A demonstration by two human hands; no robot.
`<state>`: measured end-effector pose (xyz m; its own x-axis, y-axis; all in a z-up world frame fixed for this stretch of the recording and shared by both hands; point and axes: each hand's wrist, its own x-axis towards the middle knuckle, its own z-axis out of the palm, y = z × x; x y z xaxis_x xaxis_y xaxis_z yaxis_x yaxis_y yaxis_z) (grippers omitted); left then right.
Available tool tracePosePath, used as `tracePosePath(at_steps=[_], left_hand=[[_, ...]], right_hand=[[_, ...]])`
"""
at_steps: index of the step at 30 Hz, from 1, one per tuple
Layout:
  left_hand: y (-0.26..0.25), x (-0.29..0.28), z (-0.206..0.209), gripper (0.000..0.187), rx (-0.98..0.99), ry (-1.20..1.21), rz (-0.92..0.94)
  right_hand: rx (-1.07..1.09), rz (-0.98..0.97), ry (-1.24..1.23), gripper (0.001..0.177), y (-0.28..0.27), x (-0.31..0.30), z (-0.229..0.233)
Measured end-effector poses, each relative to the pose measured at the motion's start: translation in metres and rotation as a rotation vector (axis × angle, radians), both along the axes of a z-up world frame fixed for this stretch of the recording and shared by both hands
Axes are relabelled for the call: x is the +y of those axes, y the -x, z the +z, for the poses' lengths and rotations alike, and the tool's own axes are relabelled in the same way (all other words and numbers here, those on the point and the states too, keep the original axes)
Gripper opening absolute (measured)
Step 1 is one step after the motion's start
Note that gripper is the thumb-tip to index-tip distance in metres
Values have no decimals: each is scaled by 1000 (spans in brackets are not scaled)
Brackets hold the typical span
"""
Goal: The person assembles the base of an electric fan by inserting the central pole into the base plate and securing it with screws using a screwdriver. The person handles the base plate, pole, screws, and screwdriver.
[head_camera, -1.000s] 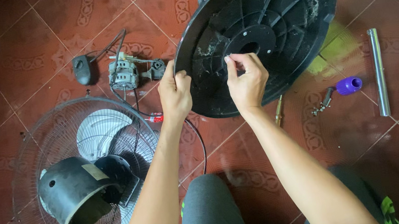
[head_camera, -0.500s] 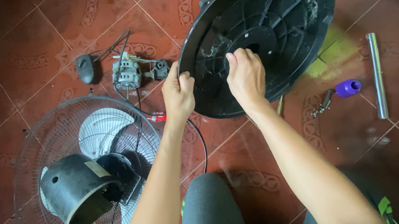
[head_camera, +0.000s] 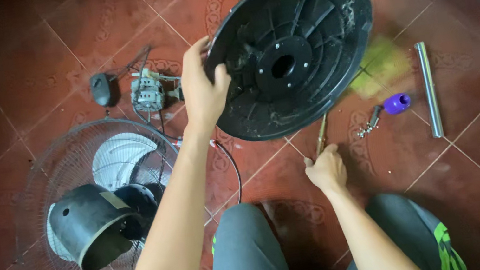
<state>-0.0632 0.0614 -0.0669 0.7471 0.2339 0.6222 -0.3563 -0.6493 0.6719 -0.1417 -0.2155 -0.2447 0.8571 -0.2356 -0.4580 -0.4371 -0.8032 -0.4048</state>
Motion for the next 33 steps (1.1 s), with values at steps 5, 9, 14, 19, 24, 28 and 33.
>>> tracePosePath(at_steps=[5, 9, 14, 19, 24, 28, 33], left_hand=[[-33, -10, 44, 52, 44, -175, -21], [-49, -21, 53, 38, 180, -241, -1], [-53, -22, 47, 31, 163, -252, -3], [-56, -24, 48, 32, 197, -269, 18], [-55, -26, 49, 30, 220, -256, 13], [-57, -26, 49, 31, 178, -272, 9], [-57, -25, 48, 30, 191, -253, -3]], right_hand=[[-389, -265, -221, 41, 17, 2, -8], [-733, -240, -407, 36, 46, 4, 43], [-722, -2, -458, 33, 64, 3, 131], [-918, 77, -532, 29, 62, 18, 173], [-910, 68, -554, 30, 62, 19, 176], [-881, 56, -546, 30, 63, 18, 171], [-893, 65, -552, 31, 60, 20, 170]])
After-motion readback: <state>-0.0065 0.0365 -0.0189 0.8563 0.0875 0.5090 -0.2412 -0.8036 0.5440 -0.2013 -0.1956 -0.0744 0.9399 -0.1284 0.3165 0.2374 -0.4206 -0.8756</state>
